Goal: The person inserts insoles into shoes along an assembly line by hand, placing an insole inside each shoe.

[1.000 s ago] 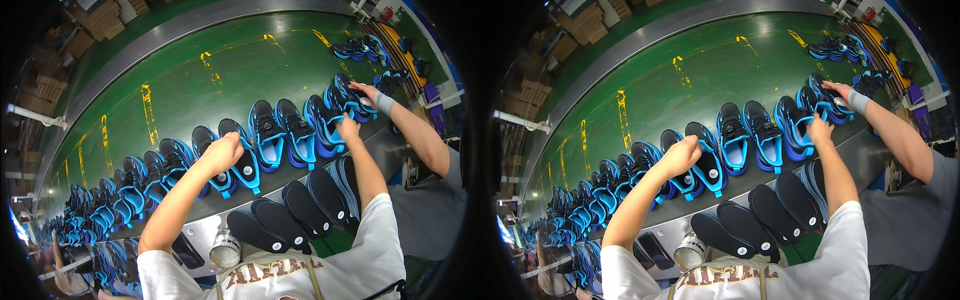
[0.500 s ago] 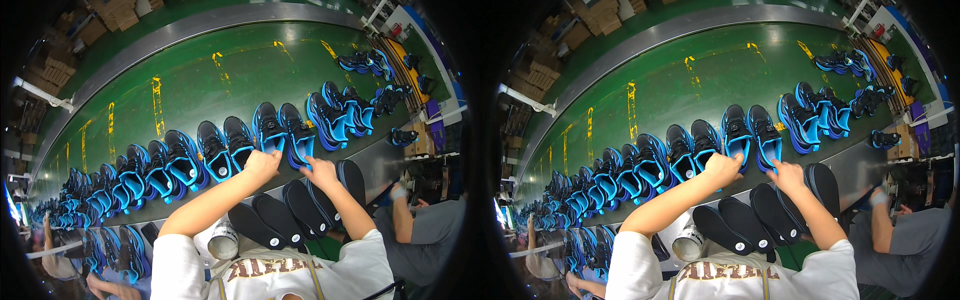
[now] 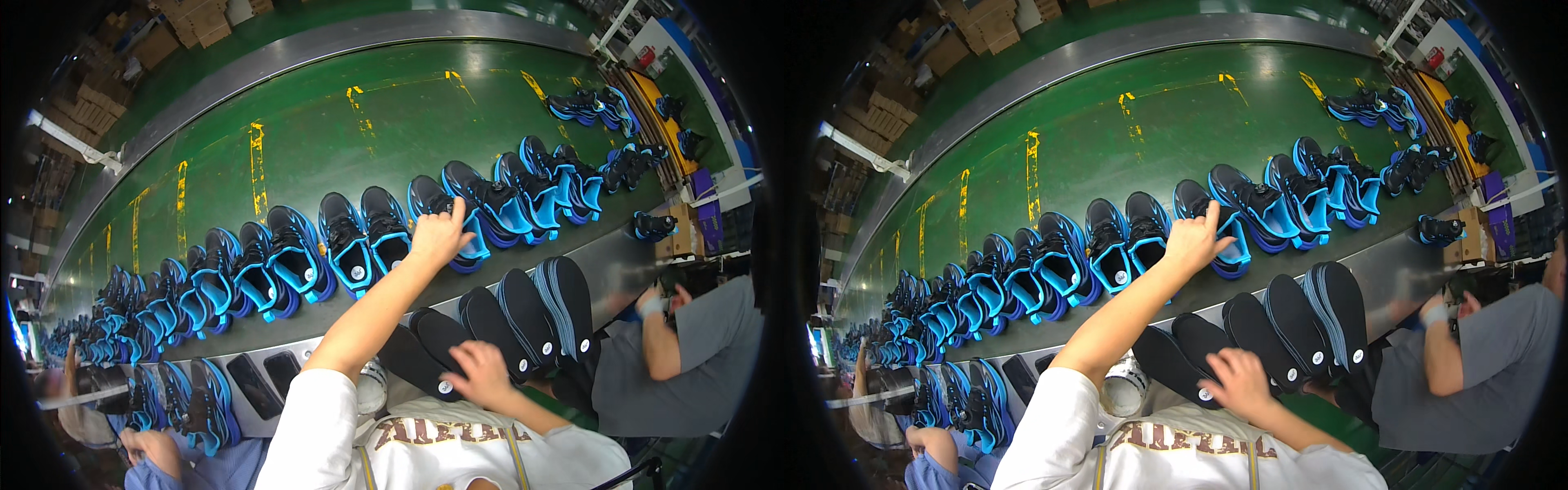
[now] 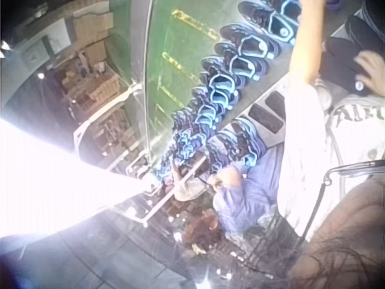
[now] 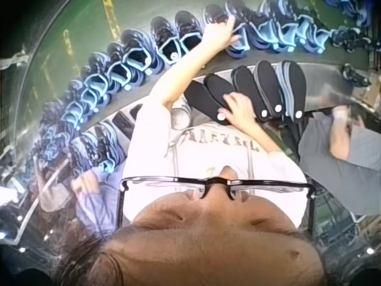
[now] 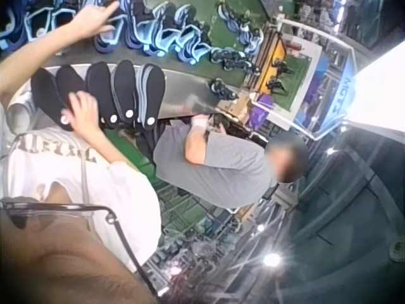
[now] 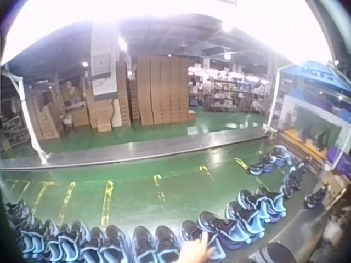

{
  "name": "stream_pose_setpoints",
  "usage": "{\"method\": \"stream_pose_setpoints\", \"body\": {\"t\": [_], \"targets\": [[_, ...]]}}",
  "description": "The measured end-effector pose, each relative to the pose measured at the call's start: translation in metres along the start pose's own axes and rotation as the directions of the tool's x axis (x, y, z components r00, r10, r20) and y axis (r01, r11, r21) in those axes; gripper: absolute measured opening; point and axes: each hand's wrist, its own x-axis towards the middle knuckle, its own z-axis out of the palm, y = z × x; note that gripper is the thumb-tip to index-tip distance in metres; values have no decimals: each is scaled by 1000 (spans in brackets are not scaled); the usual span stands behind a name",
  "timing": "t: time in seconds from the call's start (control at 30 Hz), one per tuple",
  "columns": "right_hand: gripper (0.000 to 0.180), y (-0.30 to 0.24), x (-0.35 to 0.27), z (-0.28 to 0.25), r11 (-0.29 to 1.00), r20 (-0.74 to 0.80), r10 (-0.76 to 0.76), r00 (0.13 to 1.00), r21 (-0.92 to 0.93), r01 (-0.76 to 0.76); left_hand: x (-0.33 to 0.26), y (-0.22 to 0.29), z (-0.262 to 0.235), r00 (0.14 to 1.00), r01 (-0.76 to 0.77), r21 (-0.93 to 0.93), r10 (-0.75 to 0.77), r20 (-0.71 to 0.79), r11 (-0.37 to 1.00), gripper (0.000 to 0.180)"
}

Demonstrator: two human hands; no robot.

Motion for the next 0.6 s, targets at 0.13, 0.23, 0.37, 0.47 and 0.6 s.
{"method": "stream_pose_setpoints", "body": {"t": [0.13,0.23,0.37,0.47,0.6], "targets": [[55,-17,-18,41,999,109,3,994,-53,3,9,-10,14,992,47,-22,-49,-114,999,41],[47,-19,-9,42,997,123,22,992,-71,-13,28,-12,1,976,200,-244,-171,134,949,38],[34,-19,-4,11,957,138,131,982,242,-162,42,-37,-11,898,392,-340,-275,345,855,45],[34,4,24,-48,888,-59,209,976,430,-165,43,-54,-14,833,512,-514,-251,494,688,39],[37,47,70,-95,997,-338,70,939,43,-58,41,-52,-13,797,593,-597,-289,530,539,43]]}}
